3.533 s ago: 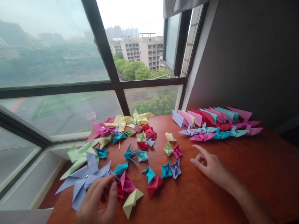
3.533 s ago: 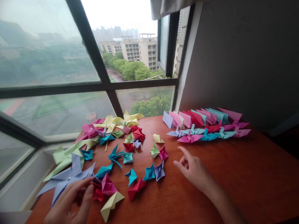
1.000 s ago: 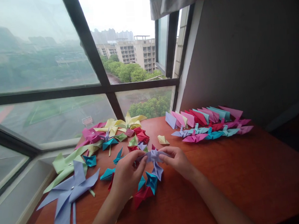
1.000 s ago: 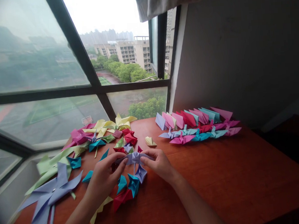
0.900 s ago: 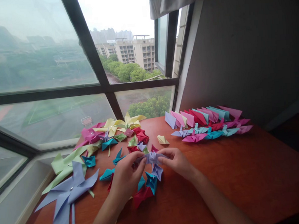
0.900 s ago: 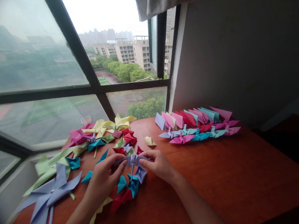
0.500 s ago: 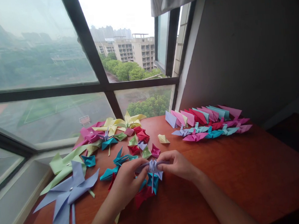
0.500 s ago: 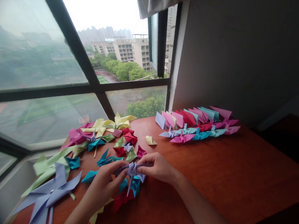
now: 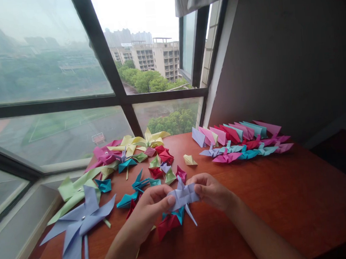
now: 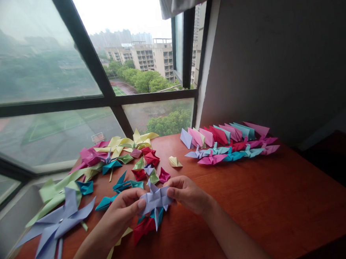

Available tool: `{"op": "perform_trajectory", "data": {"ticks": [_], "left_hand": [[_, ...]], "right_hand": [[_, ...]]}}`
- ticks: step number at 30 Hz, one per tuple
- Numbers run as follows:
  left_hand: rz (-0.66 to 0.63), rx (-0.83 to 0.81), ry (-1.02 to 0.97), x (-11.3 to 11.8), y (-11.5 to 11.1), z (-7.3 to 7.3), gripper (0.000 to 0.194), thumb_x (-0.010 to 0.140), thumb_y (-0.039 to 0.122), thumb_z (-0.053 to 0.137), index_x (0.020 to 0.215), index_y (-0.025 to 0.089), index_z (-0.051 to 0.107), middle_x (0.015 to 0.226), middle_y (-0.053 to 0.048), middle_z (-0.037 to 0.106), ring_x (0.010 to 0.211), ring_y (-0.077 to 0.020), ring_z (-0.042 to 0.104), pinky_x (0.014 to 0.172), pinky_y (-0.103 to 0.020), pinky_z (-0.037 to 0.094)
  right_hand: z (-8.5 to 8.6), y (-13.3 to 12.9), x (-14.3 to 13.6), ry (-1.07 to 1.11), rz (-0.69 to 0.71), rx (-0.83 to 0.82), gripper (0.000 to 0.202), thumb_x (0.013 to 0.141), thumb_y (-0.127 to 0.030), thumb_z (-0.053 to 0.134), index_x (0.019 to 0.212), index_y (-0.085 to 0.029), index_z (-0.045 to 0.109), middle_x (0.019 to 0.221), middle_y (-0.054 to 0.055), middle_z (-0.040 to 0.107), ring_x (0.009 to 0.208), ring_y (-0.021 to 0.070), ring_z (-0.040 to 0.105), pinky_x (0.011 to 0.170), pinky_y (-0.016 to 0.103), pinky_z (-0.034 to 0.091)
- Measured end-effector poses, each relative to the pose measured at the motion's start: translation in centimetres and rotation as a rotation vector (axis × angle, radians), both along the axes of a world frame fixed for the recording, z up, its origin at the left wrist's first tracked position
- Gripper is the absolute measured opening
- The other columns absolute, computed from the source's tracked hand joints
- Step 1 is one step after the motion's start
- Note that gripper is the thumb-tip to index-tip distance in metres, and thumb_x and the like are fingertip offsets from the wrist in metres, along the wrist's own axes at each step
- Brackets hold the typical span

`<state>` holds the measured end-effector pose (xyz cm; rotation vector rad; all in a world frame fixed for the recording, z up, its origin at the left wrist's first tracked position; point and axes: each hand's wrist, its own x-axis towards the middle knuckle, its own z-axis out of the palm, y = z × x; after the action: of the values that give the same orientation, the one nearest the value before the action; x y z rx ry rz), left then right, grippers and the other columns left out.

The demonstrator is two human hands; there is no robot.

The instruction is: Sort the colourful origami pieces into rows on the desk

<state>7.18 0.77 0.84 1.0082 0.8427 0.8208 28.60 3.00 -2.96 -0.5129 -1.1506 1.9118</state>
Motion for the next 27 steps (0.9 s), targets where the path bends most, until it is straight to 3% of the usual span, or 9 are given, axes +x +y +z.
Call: {"op": "perform_trajectory", "data": {"ticks": [6, 13, 27], "left_hand": [[0.037, 0.042, -0.006, -0.5, 0.3, 0.1, 0.038, 0.075, 0.047, 0.078, 0.068, 0.013, 0.061, 0.060, -0.001, 0.058, 0.056, -0.0086, 0.045, 0.052, -0.019, 0.032], [0.079, 0.056, 0.072, -0.9, 0.4, -0.1, 0.035, 0.078, 0.045, 0.076, 0.072, 0.014, 0.062, 0.063, 0.000, 0.057, 0.054, -0.0082, 0.045, 0.048, -0.018, 0.033], [0.102, 0.085, 0.239, -1.1, 1.1, 0.7, 0.033, 0.078, 0.046, 0.074, 0.074, 0.015, 0.066, 0.061, 0.002, 0.060, 0.058, -0.0081, 0.048, 0.053, -0.017, 0.035]], "right_hand": [[-0.4, 0.4, 0.4, 0.056, -0.105, -0.105, 0.046, 0.071, -0.055, 0.079, 0.065, -0.017, 0.054, 0.058, -0.004, 0.047, 0.052, 0.0074, 0.037, 0.052, 0.022, 0.028], [0.0, 0.9, 0.2, 0.066, -0.163, -0.101, 0.052, 0.072, -0.058, 0.077, 0.058, -0.018, 0.048, 0.052, -0.006, 0.036, 0.051, 0.0072, 0.028, 0.050, 0.023, 0.021], [-0.3, 1.7, 0.7, 0.059, -0.295, -0.208, 0.043, 0.073, -0.051, 0.080, 0.065, -0.016, 0.056, 0.054, -0.006, 0.039, 0.051, 0.0058, 0.026, 0.050, 0.022, 0.022]]}}
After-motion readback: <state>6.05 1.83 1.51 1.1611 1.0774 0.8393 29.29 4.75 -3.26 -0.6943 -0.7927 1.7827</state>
